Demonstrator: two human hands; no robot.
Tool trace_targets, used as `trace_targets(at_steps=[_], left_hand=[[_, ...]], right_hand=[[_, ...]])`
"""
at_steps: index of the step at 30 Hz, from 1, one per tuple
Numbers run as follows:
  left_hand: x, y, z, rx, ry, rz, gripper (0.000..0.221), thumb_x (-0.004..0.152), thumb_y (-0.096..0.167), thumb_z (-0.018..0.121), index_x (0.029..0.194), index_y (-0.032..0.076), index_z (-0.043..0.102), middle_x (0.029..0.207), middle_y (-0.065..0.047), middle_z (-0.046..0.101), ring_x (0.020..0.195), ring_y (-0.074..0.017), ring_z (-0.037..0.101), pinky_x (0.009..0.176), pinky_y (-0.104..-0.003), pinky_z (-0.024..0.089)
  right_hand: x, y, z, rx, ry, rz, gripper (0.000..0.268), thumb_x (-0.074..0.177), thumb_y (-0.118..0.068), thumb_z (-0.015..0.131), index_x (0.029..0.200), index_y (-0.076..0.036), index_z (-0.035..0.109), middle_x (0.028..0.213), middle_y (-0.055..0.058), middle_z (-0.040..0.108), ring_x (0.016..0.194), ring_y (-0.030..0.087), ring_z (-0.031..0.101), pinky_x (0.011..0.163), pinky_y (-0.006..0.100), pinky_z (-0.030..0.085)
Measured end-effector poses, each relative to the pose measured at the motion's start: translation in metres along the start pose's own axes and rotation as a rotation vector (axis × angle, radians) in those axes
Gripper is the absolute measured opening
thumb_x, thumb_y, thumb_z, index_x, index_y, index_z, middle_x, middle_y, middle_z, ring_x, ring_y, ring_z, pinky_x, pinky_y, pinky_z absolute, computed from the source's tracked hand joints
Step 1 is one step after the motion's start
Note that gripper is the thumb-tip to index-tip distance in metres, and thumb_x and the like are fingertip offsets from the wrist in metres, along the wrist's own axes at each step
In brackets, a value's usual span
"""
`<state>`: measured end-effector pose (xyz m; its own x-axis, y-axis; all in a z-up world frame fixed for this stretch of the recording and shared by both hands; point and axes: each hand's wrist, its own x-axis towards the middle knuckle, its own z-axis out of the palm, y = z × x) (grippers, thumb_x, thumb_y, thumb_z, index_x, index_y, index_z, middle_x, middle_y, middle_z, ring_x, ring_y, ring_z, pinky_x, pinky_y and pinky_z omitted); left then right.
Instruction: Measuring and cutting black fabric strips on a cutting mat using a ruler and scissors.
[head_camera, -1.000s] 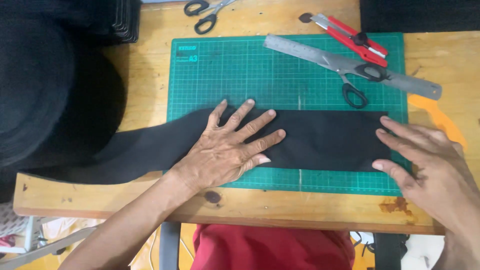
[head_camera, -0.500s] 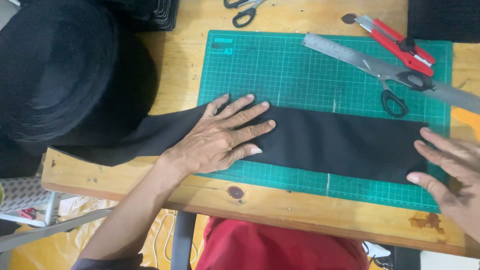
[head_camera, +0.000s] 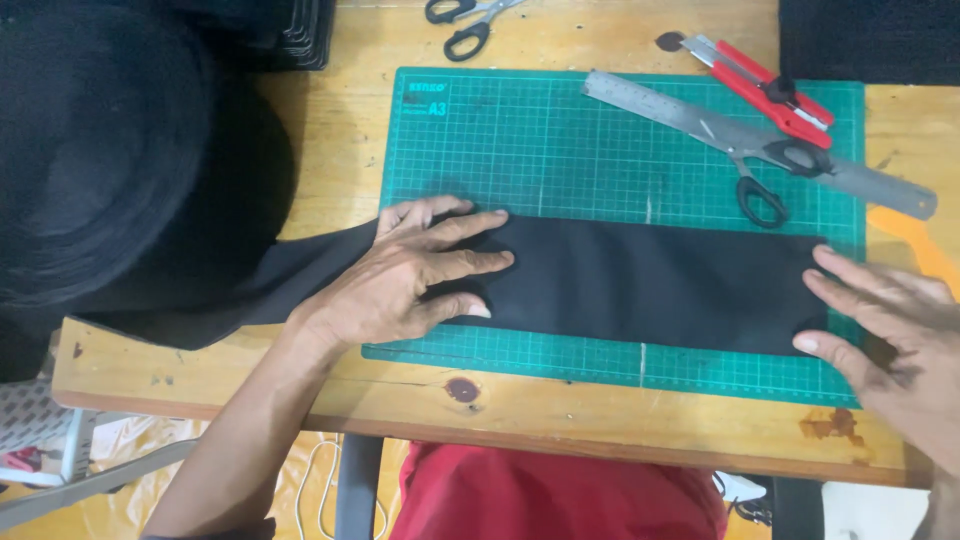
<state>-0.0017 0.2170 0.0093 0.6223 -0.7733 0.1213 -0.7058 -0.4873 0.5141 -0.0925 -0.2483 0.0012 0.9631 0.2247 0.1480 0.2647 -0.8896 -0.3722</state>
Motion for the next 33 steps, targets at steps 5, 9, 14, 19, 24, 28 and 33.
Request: trace_targets(at_steps=[5,9,14,19,24,28,33], left_hand=[[0.002,0.007,-0.003,-0.003,-0.024,-0.041,0.051,0.093,0.041,0.071,0.14,0.021,0.065,0.163,-0.008,0.041,0.149,-0.0372,0.033,0.112,-0.053,0.022],[0.01,0.023,-0.005,0.039,0.046,-0.006,0.045,0.093,0.042,0.071,0.128,0.014,0.072,0.165,-0.01,0.036,0.154,-0.04,0.028,0.114,-0.062,0.023],[0.019,0.024,-0.003,0.044,-0.013,0.036,0.079,0.078,0.07,0.071,0.123,0.006,0.063,0.152,-0.015,0.053,0.152,-0.0411,0.031,0.119,-0.068,0.018],[0.017,0.018,-0.005,0.072,-0.047,0.078,0.069,0.084,0.056,0.075,0.134,0.011,0.064,0.15,-0.018,0.055,0.148,-0.0424,0.038,0.117,-0.071,0.021],[0.018,0.016,-0.01,0.043,-0.054,0.112,0.048,0.094,0.047,0.067,0.128,0.013,0.069,0.147,-0.021,0.057,0.146,-0.0451,0.041,0.115,-0.073,0.025],[0.017,0.013,-0.008,-0.035,-0.045,0.078,0.056,0.086,0.057,0.069,0.127,0.019,0.071,0.152,-0.014,0.051,0.147,-0.0412,0.038,0.117,-0.069,0.019],[0.016,0.015,-0.003,-0.132,-0.003,0.003,0.067,0.072,0.068,0.072,0.121,0.023,0.074,0.15,-0.007,0.052,0.144,-0.0321,0.041,0.119,-0.062,0.012]], right_hand=[[0.001,-0.011,-0.005,-0.003,-0.011,0.044,0.055,0.082,-0.02,0.076,0.135,-0.003,0.071,0.154,0.012,0.062,0.141,0.034,0.053,0.117,0.046,0.041],[0.0,-0.012,-0.006,-0.038,-0.05,0.098,0.057,0.084,-0.027,0.072,0.137,-0.007,0.07,0.156,0.008,0.06,0.144,0.031,0.05,0.117,0.045,0.04],[0.0,-0.012,-0.006,0.006,-0.039,0.09,0.06,0.082,-0.024,0.074,0.139,-0.007,0.068,0.156,0.008,0.059,0.143,0.031,0.05,0.117,0.044,0.038],[-0.001,-0.008,-0.005,-0.001,-0.037,0.087,0.06,0.081,-0.027,0.075,0.138,-0.009,0.069,0.156,0.007,0.06,0.144,0.031,0.05,0.116,0.045,0.04],[-0.001,-0.012,-0.005,0.019,-0.026,0.109,0.058,0.082,-0.026,0.074,0.137,-0.009,0.07,0.156,0.005,0.06,0.142,0.028,0.049,0.117,0.042,0.039],[-0.001,-0.011,-0.004,0.02,-0.005,0.094,0.056,0.082,-0.025,0.075,0.136,-0.008,0.071,0.154,0.007,0.061,0.142,0.029,0.051,0.117,0.045,0.04],[-0.002,-0.002,-0.001,0.027,0.003,0.086,0.055,0.084,-0.032,0.073,0.136,-0.013,0.071,0.154,0.004,0.062,0.142,0.031,0.053,0.118,0.046,0.039]])
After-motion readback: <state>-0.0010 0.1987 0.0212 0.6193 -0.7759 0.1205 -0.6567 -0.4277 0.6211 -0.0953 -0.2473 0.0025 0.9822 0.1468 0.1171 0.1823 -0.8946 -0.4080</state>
